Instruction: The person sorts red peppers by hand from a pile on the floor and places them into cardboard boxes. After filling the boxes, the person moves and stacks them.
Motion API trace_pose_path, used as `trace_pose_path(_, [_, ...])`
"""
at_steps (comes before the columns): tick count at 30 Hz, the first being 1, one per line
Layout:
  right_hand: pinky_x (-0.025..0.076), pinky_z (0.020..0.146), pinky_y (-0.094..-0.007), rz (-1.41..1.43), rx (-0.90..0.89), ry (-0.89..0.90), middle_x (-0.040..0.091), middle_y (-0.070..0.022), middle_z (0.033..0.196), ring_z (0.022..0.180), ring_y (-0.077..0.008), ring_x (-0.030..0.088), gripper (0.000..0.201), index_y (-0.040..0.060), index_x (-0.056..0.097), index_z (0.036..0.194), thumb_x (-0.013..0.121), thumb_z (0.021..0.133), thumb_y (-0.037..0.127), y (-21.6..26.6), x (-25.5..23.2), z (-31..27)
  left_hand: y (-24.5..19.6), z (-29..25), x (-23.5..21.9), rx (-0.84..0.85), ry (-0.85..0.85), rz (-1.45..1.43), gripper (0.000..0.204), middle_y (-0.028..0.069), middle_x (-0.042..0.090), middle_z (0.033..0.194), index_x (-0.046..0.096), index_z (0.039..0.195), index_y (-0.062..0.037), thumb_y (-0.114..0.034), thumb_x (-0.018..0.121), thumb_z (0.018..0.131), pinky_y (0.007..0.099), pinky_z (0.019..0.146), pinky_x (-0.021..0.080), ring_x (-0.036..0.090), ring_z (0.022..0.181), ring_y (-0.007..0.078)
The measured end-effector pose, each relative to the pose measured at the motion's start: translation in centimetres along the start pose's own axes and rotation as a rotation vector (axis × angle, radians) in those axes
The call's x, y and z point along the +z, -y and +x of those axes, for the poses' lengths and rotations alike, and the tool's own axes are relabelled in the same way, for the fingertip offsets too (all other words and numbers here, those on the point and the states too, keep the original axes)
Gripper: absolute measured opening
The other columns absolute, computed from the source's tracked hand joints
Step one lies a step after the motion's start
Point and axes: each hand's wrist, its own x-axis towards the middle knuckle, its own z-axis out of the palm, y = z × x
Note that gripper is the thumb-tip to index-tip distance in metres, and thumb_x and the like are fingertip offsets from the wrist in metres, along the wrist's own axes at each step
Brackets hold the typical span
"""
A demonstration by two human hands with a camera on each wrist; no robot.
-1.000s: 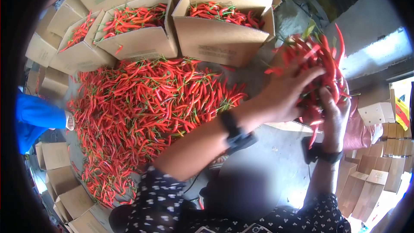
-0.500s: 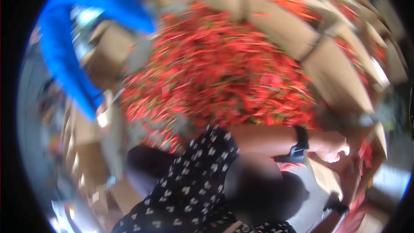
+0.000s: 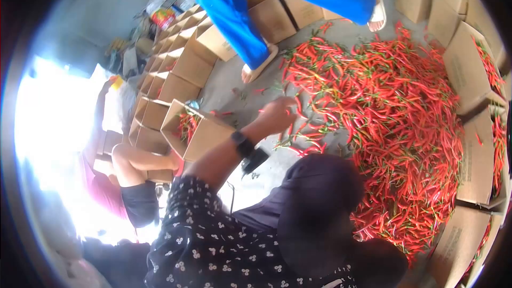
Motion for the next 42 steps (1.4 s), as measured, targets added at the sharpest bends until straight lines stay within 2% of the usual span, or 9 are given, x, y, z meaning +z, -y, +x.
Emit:
trace_pose_path(2, [0.045, 0.087, -0.0354, 0.154, -0.209, -0.008, 0.06, -0.0177, 0.113, 0.098, -0.027, 0.058, 0.035, 0.0025, 0.061, 0.107, 0.062, 0.083, 0.028, 1.2, 2.2, 1.5, 4.2, -4.8, -1.5, -0.293, -0.345, 0.448, 0.051, 0.0124, 0.049, 0.117, 0.054, 0.114, -0.0087, -0.029, 0.069, 0.07, 0.0421, 0.093, 0.037, 0.042, 0.116, 0.0288])
trace_pose_path(3, [0.05, 0.08, -0.0322, 0.012, 0.075, 0.435, 0.059, -0.0159, 0.114, 0.092, -0.0257, 0.06, 0.041, -0.0034, 0.057, 0.111, 0.063, 0.081, 0.024, 3.6, 2.3, 2.4, 6.0, -6.5, -2.9, -0.452, -0.424, 0.532, 0.055, 0.0104, 0.049, 0.113, 0.053, 0.114, -0.0106, -0.033, 0.069, 0.067, 0.0445, 0.091, 0.037, 0.045, 0.109, 0.0273])
trace_pose_path(9, [0.047, 0.084, -0.0397, 0.165, -0.248, 0.487, 0.057, -0.0186, 0.111, 0.097, -0.0325, 0.057, 0.046, 0.0011, 0.053, 0.116, 0.057, 0.088, 0.037, 8.2, 6.3, 3.9, 14.7, -9.8, -4.3, -0.742, -0.715, 0.664, 0.059, 0.0099, 0.046, 0.115, 0.048, 0.116, -0.0112, -0.029, 0.07, 0.064, 0.0445, 0.091, 0.037, 0.042, 0.115, 0.0277])
trace_pose_path(12, [0.037, 0.097, -0.0425, 0.257, -0.067, 0.583, 0.053, -0.0176, 0.123, 0.111, -0.036, 0.05, 0.054, 0.0034, 0.055, 0.12, 0.048, 0.089, 0.047, 8.2, 5.9, 3.0, 14.0, -9.8, -7.0, -0.847, -0.404, 0.782, 0.055, 0.0084, 0.055, 0.115, 0.054, 0.111, -0.0142, -0.041, 0.07, 0.066, 0.0445, 0.091, 0.036, 0.044, 0.113, 0.0286])
trace_pose_path(19, [0.043, 0.087, -0.0394, 0.365, -0.049, 0.689, 0.052, -0.0201, 0.115, 0.104, -0.0345, 0.052, 0.045, 0.0, 0.049, 0.12, 0.06, 0.084, 0.023, 4.2, 9.9, -0.1, 19.6, -7.7, -7.3, -0.468, -0.131, 0.557, 0.025, 0.0145, 0.065, 0.081, 0.066, 0.09, -0.0118, -0.028, 0.063, 0.071, 0.0406, 0.073, 0.051, 0.064, 0.078, 0.0318])
trace_pose_path(30, [0.041, 0.094, -0.0419, 0.671, -0.177, 0.788, 0.052, -0.0214, 0.12, 0.111, -0.0351, 0.052, 0.055, 0.0002, 0.046, 0.124, 0.066, 0.079, 0.026, 16.9, 11.1, 13.3, -10.4, 4.5, 0.3, 0.473, 0.199, 0.127, 0.022, 0.0131, 0.067, 0.083, 0.064, 0.097, -0.0031, -0.014, 0.058, 0.079, 0.0346, 0.071, 0.05, 0.065, 0.076, 0.0249])
trace_pose_path(34, [0.044, 0.09, -0.0383, 0.947, -0.134, 0.928, 0.053, -0.0213, 0.12, 0.106, -0.0326, 0.056, 0.066, -0.0005, 0.04, 0.129, 0.068, 0.079, 0.032, 24.3, 11.7, 18.2, -11.6, 5.8, -1.7, 0.253, 0.278, -0.459, 0.035, 0.0084, 0.066, 0.089, 0.052, 0.12, -0.0028, -0.006, 0.056, 0.085, 0.0252, 0.073, 0.05, 0.061, 0.083, 0.0107])
trace_pose_path(39, [0.045, 0.088, -0.0368, 0.991, -0.272, 0.848, 0.049, -0.0268, 0.123, 0.109, -0.0327, 0.055, 0.078, -0.0067, 0.036, 0.13, 0.065, 0.079, 0.044, 33.9, 17.1, 22.3, -3.2, 4.6, -5.0, 0.211, -0.807, 0.46, 0.076, 0.0213, 0.043, 0.127, 0.035, 0.131, -0.0018, -0.016, 0.073, 0.067, 0.0374, 0.095, 0.039, 0.047, 0.114, 0.0318])
trace_pose_path(42, [0.043, 0.091, -0.037, 0.899, -0.239, 0.956, 0.051, -0.0294, 0.119, 0.109, -0.0328, 0.054, 0.085, -0.0121, 0.038, 0.126, 0.062, 0.077, 0.054, 40.5, 17.1, 23.4, 4.9, 6.7, -2.4, -0.072, -0.343, -0.345, 0.092, 0.028, 0.036, 0.132, 0.022, 0.136, 0.0026, -0.023, 0.075, 0.065, 0.0435, 0.102, 0.031, 0.037, 0.123, 0.0394])
